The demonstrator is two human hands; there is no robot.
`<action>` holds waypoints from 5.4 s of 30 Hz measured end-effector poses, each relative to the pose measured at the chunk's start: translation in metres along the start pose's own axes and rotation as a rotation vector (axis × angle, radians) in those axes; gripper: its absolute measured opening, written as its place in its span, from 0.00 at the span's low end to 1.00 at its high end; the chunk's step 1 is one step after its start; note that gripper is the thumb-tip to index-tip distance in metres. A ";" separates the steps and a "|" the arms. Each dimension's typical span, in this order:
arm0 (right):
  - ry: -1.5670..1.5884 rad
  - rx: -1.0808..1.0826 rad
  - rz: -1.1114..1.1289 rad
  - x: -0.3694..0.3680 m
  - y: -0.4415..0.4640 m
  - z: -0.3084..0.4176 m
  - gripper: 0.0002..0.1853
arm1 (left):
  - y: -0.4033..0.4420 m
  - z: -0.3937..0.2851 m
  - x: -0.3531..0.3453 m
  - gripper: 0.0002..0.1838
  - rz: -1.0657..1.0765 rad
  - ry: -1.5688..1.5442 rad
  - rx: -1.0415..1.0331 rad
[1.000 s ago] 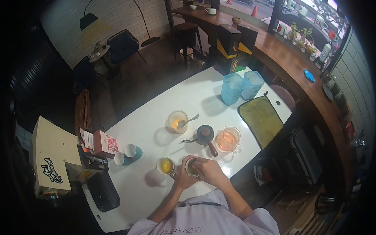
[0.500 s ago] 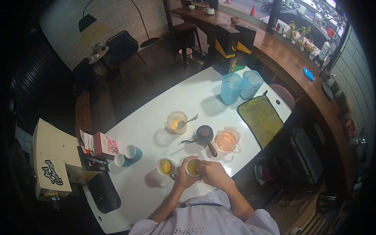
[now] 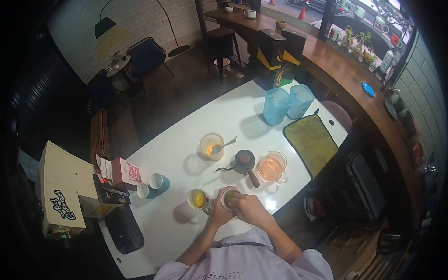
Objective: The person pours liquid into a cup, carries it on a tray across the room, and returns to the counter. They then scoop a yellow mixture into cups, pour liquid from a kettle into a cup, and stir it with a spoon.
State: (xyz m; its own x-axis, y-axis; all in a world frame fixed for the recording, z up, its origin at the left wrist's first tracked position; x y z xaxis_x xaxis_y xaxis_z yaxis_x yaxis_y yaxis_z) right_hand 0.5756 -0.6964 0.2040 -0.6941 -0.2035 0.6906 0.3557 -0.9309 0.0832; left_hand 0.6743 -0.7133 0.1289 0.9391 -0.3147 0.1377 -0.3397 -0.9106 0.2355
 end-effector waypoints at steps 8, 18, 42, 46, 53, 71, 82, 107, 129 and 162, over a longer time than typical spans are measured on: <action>-0.133 -0.077 -0.087 0.014 -0.002 -0.004 0.11 | -0.001 0.003 0.000 0.44 -0.008 0.009 0.007; -0.003 -0.031 0.018 0.004 -0.006 -0.006 0.08 | -0.004 0.008 0.000 0.46 -0.018 0.047 -0.041; -0.035 -0.066 -0.062 0.002 -0.012 -0.008 0.12 | -0.007 -0.002 -0.002 0.46 -0.030 0.153 -0.206; -0.012 -0.099 -0.096 0.006 -0.011 -0.008 0.12 | -0.005 0.003 -0.002 0.46 -0.024 0.144 -0.193; -0.150 -0.151 -0.129 0.016 -0.017 -0.010 0.14 | -0.006 -0.010 -0.002 0.45 -0.038 0.190 -0.272; -0.164 -0.118 -0.137 0.019 -0.017 -0.002 0.15 | -0.007 -0.005 0.000 0.45 -0.065 0.176 -0.220; 0.008 -0.009 -0.064 0.000 -0.014 -0.002 0.15 | -0.009 0.000 -0.001 0.46 -0.067 0.164 -0.243; -0.026 -0.059 -0.176 0.014 -0.010 0.000 0.15 | -0.009 -0.002 -0.001 0.45 -0.083 0.169 -0.250; -0.160 -0.108 -0.137 0.016 -0.012 -0.003 0.19 | -0.009 -0.005 0.001 0.45 -0.082 0.176 -0.240; -0.028 -0.004 -0.034 -0.001 -0.015 -0.006 0.15 | -0.011 0.001 0.000 0.47 -0.087 0.181 -0.228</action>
State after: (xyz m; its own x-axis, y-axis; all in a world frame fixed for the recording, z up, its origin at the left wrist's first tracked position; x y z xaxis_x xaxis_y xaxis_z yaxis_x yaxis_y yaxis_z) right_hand 0.5674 -0.6837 0.1974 -0.6877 -0.1628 0.7075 0.3294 -0.9384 0.1043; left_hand 0.6779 -0.7039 0.1251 0.9478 -0.1670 0.2717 -0.2805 -0.8419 0.4610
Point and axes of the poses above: each hand's wrist, its own y-axis towards the middle knuckle, its own x-axis out of the back of the hand, z = x × y, the point moved 8 cm from there along y, towards the middle knuckle, and after that the axes turned 4 degrees about -x, right-handed, at the moved point
